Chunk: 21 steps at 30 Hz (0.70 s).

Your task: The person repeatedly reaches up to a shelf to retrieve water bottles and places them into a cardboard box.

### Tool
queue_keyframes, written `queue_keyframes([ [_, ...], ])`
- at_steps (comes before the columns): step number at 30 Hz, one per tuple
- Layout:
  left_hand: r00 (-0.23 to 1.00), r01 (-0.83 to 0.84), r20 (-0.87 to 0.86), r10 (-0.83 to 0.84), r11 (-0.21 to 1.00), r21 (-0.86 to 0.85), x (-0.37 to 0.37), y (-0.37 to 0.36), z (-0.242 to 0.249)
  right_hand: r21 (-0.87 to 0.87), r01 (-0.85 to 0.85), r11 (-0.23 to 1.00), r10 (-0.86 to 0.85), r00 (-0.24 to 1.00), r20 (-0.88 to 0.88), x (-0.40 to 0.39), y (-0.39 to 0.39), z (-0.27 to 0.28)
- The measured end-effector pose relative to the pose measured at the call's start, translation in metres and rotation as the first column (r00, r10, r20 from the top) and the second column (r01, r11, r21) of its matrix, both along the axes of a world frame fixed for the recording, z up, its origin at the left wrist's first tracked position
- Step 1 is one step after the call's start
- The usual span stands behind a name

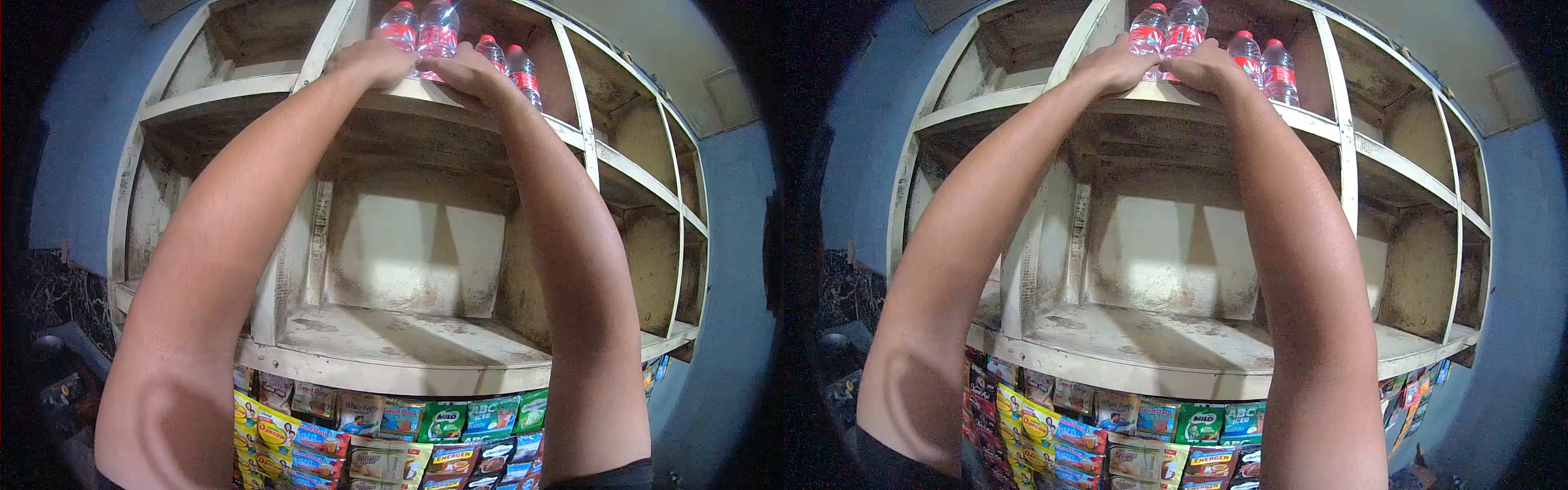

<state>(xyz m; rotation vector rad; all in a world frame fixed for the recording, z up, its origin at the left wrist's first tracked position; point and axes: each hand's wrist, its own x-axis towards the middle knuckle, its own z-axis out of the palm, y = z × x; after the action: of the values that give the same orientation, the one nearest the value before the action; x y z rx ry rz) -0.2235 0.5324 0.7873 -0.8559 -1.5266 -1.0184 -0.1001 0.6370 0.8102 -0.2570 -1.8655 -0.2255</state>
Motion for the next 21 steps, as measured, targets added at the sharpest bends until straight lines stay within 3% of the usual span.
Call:
queue_keyframes([
  [2,0.999,-0.004,-0.046,0.004,1.0,0.009,-0.005,0.001,0.003,0.066,0.015,0.998,-0.008,0.994,-0.11,-0.002,-0.002,-0.008],
  [6,0.997,0.035,-0.072,-0.033,0.999,0.02,0.001,-0.003,-0.004,0.099,0.002,0.995,0.007,0.995,-0.096,0.002,-0.004,-0.011],
  [12,0.981,0.099,-0.18,-0.076,0.987,0.125,-0.002,-0.001,-0.007,0.199,-0.111,0.974,0.14,0.981,-0.138,0.009,-0.005,-0.017],
  [14,0.977,0.123,-0.192,-0.095,0.982,0.14,-0.004,-0.002,-0.008,0.222,-0.228,0.948,0.273,0.941,-0.199,0.007,-0.003,-0.018],
  [17,0.939,0.138,-0.34,-0.054,0.964,0.228,-0.007,-0.002,-0.011,0.306,-0.27,0.913,0.347,0.909,-0.23,0.009,-0.004,-0.026],
  [20,0.753,0.322,-0.655,-0.055,0.9,0.295,-0.011,0.0,-0.012,0.327,-0.349,0.878,0.43,0.875,-0.222,0.015,-0.009,-0.034],
  [21,0.756,0.317,-0.653,-0.054,0.902,0.293,-0.004,-0.003,-0.018,0.367,-0.392,0.843,0.489,0.844,-0.221,0.015,-0.009,-0.036],
])
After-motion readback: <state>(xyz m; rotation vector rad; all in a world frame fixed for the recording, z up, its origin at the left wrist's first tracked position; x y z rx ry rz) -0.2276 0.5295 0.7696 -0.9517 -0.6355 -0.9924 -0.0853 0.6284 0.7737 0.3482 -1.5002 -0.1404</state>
